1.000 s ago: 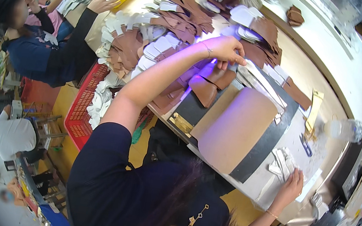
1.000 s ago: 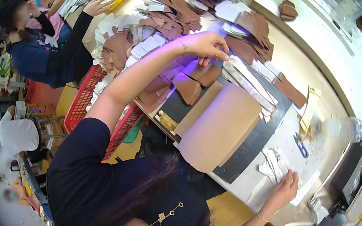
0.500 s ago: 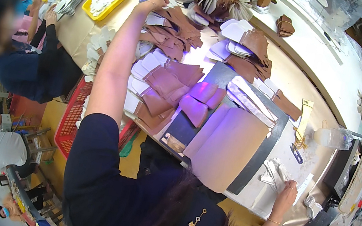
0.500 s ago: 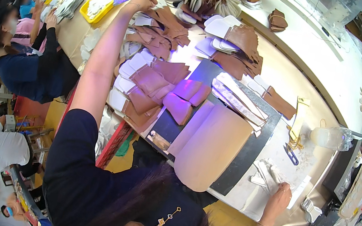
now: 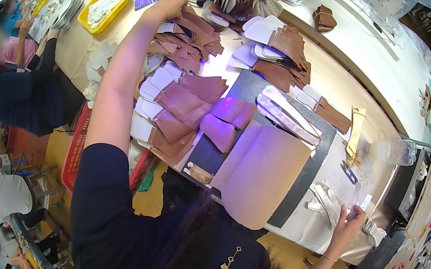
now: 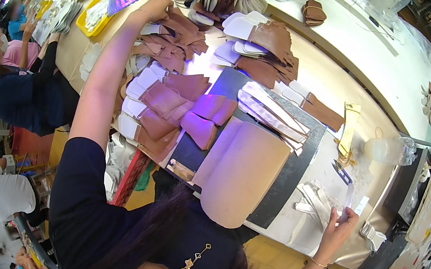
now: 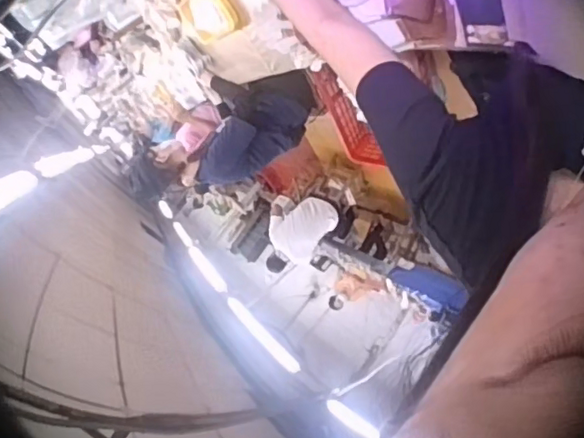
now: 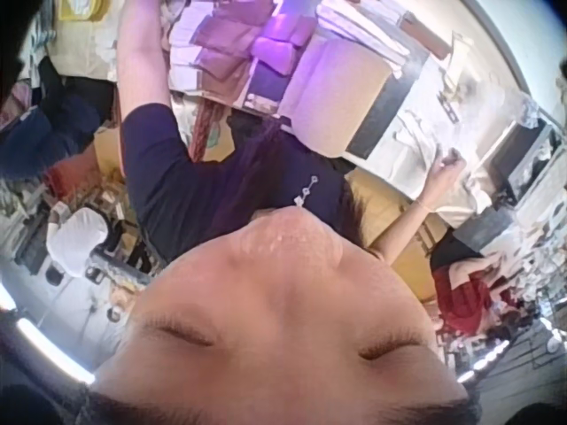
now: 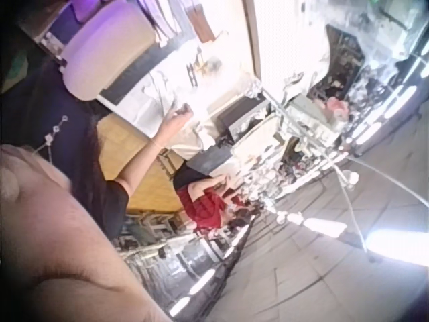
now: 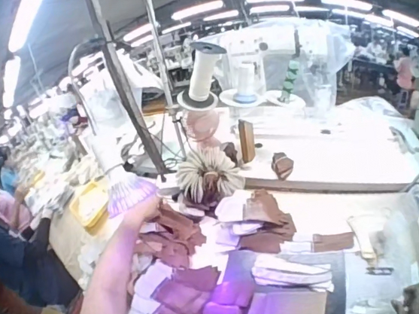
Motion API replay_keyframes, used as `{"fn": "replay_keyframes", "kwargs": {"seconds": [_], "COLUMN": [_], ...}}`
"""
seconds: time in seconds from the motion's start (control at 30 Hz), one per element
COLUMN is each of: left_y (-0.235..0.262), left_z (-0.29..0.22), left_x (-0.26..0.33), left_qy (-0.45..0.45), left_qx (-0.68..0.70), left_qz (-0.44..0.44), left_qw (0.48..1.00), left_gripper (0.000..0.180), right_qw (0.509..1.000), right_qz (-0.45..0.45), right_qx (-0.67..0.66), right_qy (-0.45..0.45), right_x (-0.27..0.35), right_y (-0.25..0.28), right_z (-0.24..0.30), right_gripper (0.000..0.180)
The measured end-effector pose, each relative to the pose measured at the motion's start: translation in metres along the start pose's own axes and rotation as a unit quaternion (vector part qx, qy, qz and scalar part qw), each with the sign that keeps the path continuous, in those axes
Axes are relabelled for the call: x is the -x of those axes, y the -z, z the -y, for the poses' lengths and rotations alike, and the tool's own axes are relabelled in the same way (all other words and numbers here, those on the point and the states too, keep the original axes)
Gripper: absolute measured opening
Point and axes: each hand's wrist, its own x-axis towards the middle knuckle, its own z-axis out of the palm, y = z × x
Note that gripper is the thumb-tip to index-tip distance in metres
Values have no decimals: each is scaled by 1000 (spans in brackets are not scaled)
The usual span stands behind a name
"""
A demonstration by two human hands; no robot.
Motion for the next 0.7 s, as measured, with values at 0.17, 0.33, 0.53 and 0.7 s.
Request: {"fn": "replay_keyframes", "kwargs": {"seconds": [0.17,0.33,0.53,0.7], "left_y": [-2,1,19,18], "left_z": [-3,-15,-33,-30], "left_x": [10,25,37,51], "left_qy": [-62,-78,-62,30], "left_qx": [-30,-61,-42,22], "left_qz": [-113,-168,-69,-115], "left_qw": [991,981,995,993], "left_gripper": [27,13,34,27], "right_qw": [992,996,992,994], "right_qz": [-41,-39,-22,-21], "right_qx": [-120,-71,-120,-104], "right_qy": [3,47,35,37], "right_x": [6,8,14,20], "right_y": [0,2,-3,0], "right_z": [1,-4,-3,-4], "right_gripper": [29,23,16,16]}}
